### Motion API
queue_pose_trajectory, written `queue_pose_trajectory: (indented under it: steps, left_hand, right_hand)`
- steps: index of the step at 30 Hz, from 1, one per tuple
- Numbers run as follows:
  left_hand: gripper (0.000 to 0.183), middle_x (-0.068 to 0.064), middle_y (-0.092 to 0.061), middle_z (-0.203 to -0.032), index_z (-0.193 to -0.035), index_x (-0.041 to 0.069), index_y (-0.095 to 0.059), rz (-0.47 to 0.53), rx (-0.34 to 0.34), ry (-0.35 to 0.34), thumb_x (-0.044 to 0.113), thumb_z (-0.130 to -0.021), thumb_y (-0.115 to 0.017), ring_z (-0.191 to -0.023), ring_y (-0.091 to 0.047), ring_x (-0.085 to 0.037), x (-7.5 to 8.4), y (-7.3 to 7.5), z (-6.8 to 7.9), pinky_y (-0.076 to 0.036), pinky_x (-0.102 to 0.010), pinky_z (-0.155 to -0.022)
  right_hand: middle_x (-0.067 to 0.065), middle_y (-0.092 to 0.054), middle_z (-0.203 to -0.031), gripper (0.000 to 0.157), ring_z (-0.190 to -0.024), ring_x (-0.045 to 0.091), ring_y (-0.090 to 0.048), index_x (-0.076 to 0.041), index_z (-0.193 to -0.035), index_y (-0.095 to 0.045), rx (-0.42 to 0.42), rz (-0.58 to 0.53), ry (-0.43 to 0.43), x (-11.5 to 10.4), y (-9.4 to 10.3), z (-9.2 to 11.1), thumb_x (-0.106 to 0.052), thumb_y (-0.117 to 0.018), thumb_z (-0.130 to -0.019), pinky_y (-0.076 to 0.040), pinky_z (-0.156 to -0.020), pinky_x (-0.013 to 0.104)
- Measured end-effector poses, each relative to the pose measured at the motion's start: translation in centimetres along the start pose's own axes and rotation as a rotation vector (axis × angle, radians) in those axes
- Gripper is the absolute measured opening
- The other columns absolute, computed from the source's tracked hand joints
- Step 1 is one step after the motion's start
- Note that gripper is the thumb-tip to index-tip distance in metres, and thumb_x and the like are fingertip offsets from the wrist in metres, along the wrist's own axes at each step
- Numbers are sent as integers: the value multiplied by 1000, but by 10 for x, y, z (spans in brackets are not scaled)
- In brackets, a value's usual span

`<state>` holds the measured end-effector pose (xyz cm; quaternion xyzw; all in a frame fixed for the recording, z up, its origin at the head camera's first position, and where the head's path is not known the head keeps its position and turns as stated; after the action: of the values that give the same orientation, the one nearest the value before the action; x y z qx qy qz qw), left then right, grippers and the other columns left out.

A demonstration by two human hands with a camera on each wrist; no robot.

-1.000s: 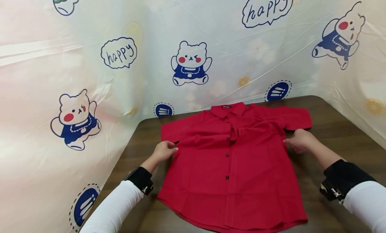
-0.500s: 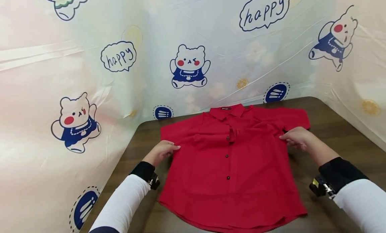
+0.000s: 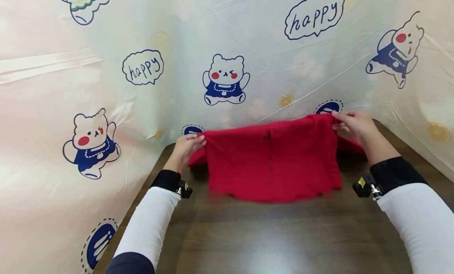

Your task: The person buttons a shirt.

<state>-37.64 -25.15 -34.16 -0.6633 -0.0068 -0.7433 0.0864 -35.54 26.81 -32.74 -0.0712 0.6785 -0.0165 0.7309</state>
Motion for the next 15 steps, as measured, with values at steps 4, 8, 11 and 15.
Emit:
queue_pose_trajectory:
  steps: [4, 8, 11, 15]
  left_hand:
    - [9, -10, -66, -95, -82, 2, -69, 40, -30, -157, 7, -90, -71, -75, -71, -16, 21, -2, 16, -52, -37, -91]
    - [21, -7, -66, -92, -70, 5, -68, -65, -18, -96, 12, -88, -75, -68, -70, -16, -4, 7, 48, -56, -34, -81]
    - [20, -8, -68, -83, -71, 4, -66, -226, 1, 30, 12, -84, -78, -66, -70, -18, -38, 16, 79, -56, -39, -84]
    - [17, -10, -70, -77, -77, -1, -68, -397, -23, 139, 12, -82, -79, -74, -72, -26, -75, 25, 116, -51, -46, -92]
  right_hand:
    - [-6, -67, -79, 10, -71, 7, -65, -17, -81, -68, 81, -16, 132, -9, 4, 12, -11, -72, -89, -56, -67, 20]
    - [-15, -59, -73, 15, -69, 1, -52, -20, -76, -66, 155, 455, 200, 8, 13, 41, -20, -73, -90, -48, -61, 15]
    - [-16, -58, -70, 15, -68, 2, -48, -15, -77, -65, 148, 666, 162, 33, 15, 67, -21, -74, -89, -43, -58, 19]
    - [-9, -62, -67, 13, -64, 2, -57, -5, -80, -61, 45, 606, 9, 72, 14, 98, -9, -69, -90, -48, -59, 20]
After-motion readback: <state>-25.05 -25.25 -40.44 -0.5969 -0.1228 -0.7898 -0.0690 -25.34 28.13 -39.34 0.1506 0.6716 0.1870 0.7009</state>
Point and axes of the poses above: each hand's wrist, its own z-axis away from the middle knuckle, its own y-axis out of the back of the hand, x = y × z, the point moved 6 cm from there along -z, towards the middle knuckle
